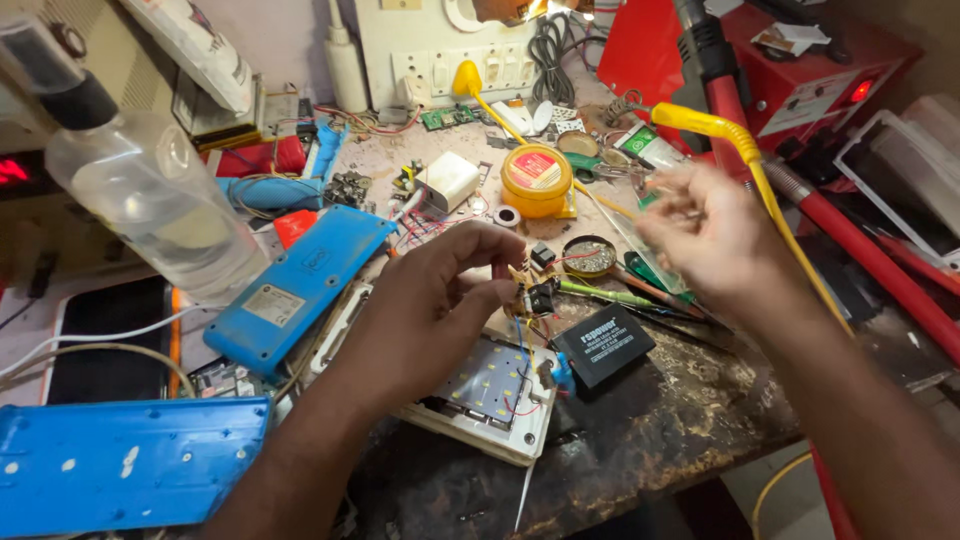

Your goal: The person solders wires to a small circuit board, then assembles an LED light fixture by placing the LED panel into a white housing, adding a blue back cover, and securing it with a screwdriver. The person repeatedly opens and closes the fixture to check fit.

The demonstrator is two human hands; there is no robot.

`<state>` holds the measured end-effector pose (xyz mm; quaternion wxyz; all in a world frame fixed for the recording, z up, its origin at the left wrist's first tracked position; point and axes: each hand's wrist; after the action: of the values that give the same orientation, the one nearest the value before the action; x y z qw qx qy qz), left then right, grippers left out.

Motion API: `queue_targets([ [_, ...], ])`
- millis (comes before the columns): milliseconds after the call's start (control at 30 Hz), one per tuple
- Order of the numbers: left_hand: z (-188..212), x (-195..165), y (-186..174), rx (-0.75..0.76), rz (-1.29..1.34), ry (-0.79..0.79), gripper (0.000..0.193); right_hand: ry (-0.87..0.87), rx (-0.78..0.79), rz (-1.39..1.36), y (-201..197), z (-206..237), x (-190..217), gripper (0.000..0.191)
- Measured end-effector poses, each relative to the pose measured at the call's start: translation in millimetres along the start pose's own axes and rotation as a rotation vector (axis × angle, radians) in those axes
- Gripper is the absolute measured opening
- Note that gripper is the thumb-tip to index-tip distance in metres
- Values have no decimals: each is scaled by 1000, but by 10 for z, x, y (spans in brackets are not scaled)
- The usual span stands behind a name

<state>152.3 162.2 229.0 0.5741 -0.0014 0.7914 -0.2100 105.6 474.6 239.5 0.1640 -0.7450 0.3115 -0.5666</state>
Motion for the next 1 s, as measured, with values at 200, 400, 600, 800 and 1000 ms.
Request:
queue_targets([
  [200, 734, -198, 181, 58, 291, 84, 34, -62, 195, 645, -251, 1582, 410, 35],
  [400, 860, -546, 662, 60, 478, -12, 39, -302, 111, 607, -883, 1953, 256, 31],
  [600, 1041, -749, 1672, 44, 490, -16, 39, -213, 147, 908, -1634, 2404, -537, 44],
  [800, 1119, -1010, 2394, 26, 548, -28, 40, -219, -78, 471, -2211, 2754, -727, 51],
  [1000, 1271, -1126, 2828, 29, 566, -51, 42, -211, -50, -927, -2361, 3169, -863, 29],
])
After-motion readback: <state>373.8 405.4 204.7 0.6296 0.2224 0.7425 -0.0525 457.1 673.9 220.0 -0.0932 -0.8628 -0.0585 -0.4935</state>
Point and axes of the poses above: each hand's wrist, its own z-axis away from the middle knuckle, its own y-axis out of the palm, x = y × z, and after that the axes turned 2 degrees about -z, right-handed
